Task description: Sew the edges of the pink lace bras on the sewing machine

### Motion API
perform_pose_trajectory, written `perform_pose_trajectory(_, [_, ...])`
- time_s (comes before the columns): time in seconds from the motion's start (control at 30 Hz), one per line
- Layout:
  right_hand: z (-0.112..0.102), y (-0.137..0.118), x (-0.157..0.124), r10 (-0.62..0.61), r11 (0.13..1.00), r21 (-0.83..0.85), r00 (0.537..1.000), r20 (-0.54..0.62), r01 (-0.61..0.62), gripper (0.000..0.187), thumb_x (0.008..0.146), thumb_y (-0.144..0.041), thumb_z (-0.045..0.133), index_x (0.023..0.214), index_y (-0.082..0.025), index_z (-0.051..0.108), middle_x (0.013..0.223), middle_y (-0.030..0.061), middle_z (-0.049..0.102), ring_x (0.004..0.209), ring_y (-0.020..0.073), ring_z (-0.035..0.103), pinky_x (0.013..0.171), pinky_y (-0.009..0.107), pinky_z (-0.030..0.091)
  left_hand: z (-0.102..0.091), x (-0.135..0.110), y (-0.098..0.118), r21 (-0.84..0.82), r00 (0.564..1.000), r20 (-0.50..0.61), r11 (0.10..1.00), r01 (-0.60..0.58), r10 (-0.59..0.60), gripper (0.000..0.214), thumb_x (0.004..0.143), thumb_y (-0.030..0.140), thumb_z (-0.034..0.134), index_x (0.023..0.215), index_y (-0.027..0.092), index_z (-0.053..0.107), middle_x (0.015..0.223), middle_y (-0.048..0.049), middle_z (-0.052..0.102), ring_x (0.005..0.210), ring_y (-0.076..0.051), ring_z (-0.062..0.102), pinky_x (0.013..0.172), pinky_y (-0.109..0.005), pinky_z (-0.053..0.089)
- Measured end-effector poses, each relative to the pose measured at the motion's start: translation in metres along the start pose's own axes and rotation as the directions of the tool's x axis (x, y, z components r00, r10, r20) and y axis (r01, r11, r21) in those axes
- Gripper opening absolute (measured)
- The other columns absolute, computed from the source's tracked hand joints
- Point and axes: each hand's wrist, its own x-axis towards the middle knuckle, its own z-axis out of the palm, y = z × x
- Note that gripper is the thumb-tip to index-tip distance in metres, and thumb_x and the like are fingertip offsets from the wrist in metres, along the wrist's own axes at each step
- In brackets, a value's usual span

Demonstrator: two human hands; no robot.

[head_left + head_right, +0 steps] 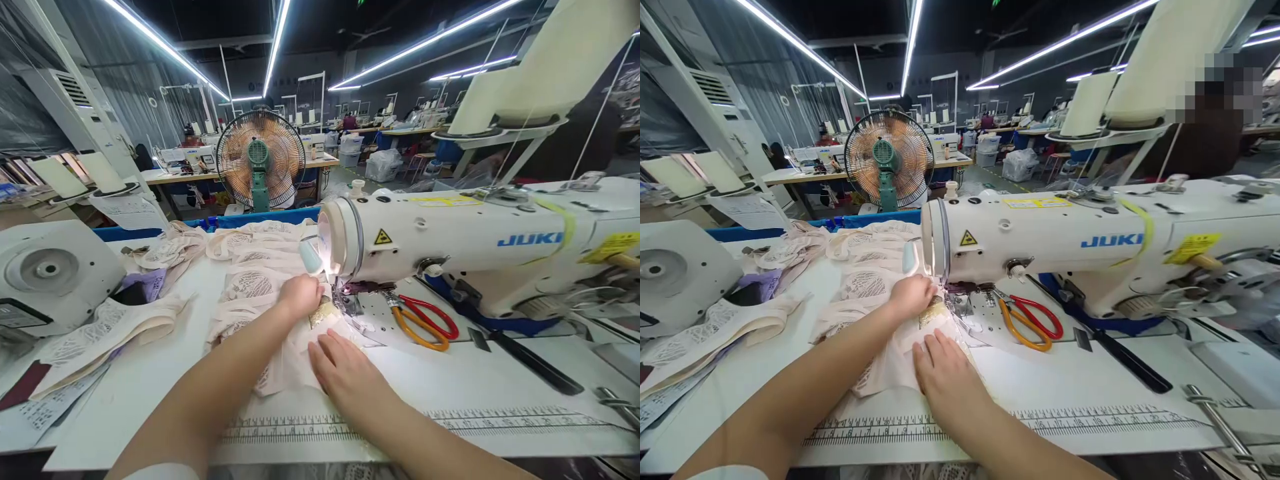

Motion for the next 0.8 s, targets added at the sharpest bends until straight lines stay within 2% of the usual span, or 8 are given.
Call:
perform_pose_trajectory(0.13, [-0.005, 0.008, 0.009, -0.037, 0.998, 0.050, 0.998, 0.046, 0.035, 0.021, 0.086, -0.012, 0.046, 0.102, -0.016, 0.060, 0.104, 0.0141, 0.061, 0.098, 0.0269, 0.058, 0.088, 0.044, 0.047, -0.002, 0.008, 0.000, -0.011, 0.997, 0.046, 0.998, 0.056, -0.055, 0.034, 0.091, 0.038, 0.039, 0.091, 0.018, 0.066, 0.097, -0.0091, 0.068, 0.087, -0.025, 0.065, 0.071, -0.032, 0.049])
perform_pose_trajectory(0.27, [-0.010, 0.013, 0.013, -0.069, 0.994, 0.095, 0.995, 0.068, 0.063, 0.019, 0.085, -0.013, 0.049, 0.101, -0.017, 0.059, 0.105, 0.0123, 0.060, 0.100, 0.0266, 0.056, 0.088, 0.043, 0.048, -0.007, 0.009, 0.001, -0.011, 0.992, 0.080, 0.995, 0.104, -0.102, 0.030, 0.090, 0.037, 0.041, 0.093, 0.017, 0.064, 0.092, -0.0090, 0.069, 0.083, -0.025, 0.066, 0.067, -0.031, 0.049])
perform_pose_trajectory(0.43, [-0.013, 0.023, 0.014, -0.102, 0.985, 0.145, 0.992, 0.074, 0.090, 0.026, 0.083, -0.014, 0.051, 0.108, -0.014, 0.058, 0.105, 0.0119, 0.060, 0.106, 0.0270, 0.053, 0.091, 0.042, 0.047, -0.028, -0.014, 0.001, 0.006, 0.997, 0.057, 0.998, 0.057, -0.057, 0.023, 0.088, 0.025, 0.046, 0.104, 0.014, 0.058, 0.103, -0.0116, 0.064, 0.086, -0.025, 0.065, 0.068, -0.032, 0.049])
perform_pose_trajectory(0.5, [-0.013, 0.028, 0.016, -0.119, 0.981, 0.164, 0.990, 0.071, 0.106, 0.027, 0.083, -0.014, 0.052, 0.108, -0.014, 0.058, 0.105, 0.0118, 0.060, 0.105, 0.0259, 0.053, 0.089, 0.040, 0.048, -0.034, -0.031, 0.002, 0.022, 0.998, 0.052, 1.000, -0.021, 0.020, 0.020, 0.087, 0.020, 0.044, 0.100, 0.015, 0.059, 0.107, -0.0118, 0.062, 0.088, -0.024, 0.064, 0.071, -0.032, 0.050])
perform_pose_trajectory(0.57, [-0.011, 0.033, 0.018, -0.130, 0.977, 0.178, 0.990, 0.063, 0.117, 0.025, 0.083, -0.015, 0.052, 0.106, -0.014, 0.060, 0.103, 0.0117, 0.061, 0.102, 0.0249, 0.055, 0.087, 0.040, 0.049, -0.033, -0.047, 0.002, 0.003, 0.976, 0.085, 0.980, -0.200, 0.199, 0.019, 0.088, 0.018, 0.043, 0.094, 0.017, 0.061, 0.107, -0.0087, 0.062, 0.093, -0.022, 0.062, 0.077, -0.031, 0.050])
perform_pose_trajectory(0.67, [-0.008, 0.040, 0.017, -0.136, 0.975, 0.185, 0.990, 0.038, 0.126, 0.020, 0.083, -0.017, 0.051, 0.100, -0.015, 0.063, 0.100, 0.0117, 0.064, 0.100, 0.0255, 0.058, 0.087, 0.042, 0.050, -0.017, -0.063, -0.003, -0.097, 0.864, 0.063, 0.865, -0.493, 0.499, 0.023, 0.090, 0.022, 0.043, 0.105, 0.017, 0.060, 0.116, -0.0072, 0.062, 0.105, -0.019, 0.059, 0.089, -0.028, 0.049])
perform_pose_trajectory(0.73, [-0.008, 0.042, 0.012, -0.139, 0.973, 0.187, 0.990, 0.022, 0.132, 0.023, 0.083, -0.016, 0.050, 0.102, -0.015, 0.063, 0.106, 0.0122, 0.064, 0.103, 0.0254, 0.058, 0.089, 0.042, 0.050, -0.002, -0.068, -0.009, -0.116, 0.819, -0.015, 0.813, -0.571, 0.574, 0.032, 0.092, 0.026, 0.042, 0.119, 0.014, 0.054, 0.125, -0.0103, 0.059, 0.114, -0.020, 0.055, 0.097, -0.031, 0.046])
perform_pose_trajectory(0.8, [-0.010, 0.042, 0.002, -0.148, 0.973, 0.181, 0.989, -0.008, 0.147, 0.031, 0.083, -0.014, 0.047, 0.112, -0.015, 0.060, 0.118, 0.0139, 0.061, 0.111, 0.0258, 0.055, 0.092, 0.043, 0.049, 0.011, -0.069, -0.014, -0.086, 0.814, -0.077, 0.809, -0.581, 0.576, 0.038, 0.094, 0.030, 0.041, 0.125, 0.012, 0.051, 0.129, -0.0117, 0.057, 0.119, -0.022, 0.052, 0.102, -0.035, 0.043])
